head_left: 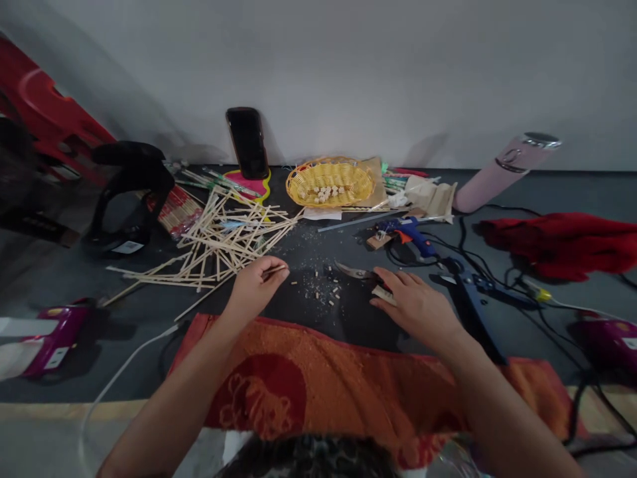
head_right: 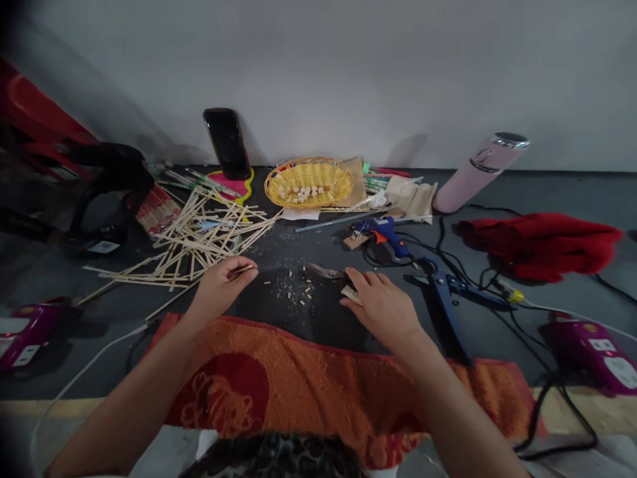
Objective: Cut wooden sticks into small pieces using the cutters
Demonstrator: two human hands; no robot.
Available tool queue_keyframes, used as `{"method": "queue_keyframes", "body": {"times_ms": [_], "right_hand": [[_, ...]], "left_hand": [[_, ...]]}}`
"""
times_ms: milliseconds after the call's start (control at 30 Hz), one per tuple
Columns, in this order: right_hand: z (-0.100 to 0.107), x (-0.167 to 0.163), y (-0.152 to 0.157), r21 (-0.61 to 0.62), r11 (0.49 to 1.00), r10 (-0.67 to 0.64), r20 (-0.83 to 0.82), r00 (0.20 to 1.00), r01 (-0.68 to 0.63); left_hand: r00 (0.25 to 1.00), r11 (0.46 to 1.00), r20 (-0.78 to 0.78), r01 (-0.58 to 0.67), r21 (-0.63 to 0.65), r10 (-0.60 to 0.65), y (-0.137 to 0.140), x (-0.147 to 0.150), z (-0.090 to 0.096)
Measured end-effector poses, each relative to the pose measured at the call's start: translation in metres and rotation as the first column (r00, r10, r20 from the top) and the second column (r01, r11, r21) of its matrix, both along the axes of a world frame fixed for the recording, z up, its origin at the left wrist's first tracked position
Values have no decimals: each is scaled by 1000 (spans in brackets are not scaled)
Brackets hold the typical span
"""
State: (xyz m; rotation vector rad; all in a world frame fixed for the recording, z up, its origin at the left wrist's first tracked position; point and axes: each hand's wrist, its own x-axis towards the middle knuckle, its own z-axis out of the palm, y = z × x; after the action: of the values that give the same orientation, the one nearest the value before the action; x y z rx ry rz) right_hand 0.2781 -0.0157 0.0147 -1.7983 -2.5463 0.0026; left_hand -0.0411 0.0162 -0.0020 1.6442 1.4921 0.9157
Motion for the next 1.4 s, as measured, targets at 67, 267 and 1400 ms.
{"method": "queue_keyframes", "body": {"times_ms": [67, 267, 1400], "right_hand": [[-2, 7, -4, 13, 1000, -18, 17, 1000, 18], [-14, 22, -4, 71, 994, -80, 22, 997, 78], [-16, -80, -8, -458, 852, -404, -883, 237, -253]], "left_hand": [[969, 994, -226, 104, 21, -96, 1, -2, -5], [822, 969, -543, 240, 57, -171, -3, 6, -10], [954, 969, 227, 224, -101, -196, -37, 59, -2]]}}
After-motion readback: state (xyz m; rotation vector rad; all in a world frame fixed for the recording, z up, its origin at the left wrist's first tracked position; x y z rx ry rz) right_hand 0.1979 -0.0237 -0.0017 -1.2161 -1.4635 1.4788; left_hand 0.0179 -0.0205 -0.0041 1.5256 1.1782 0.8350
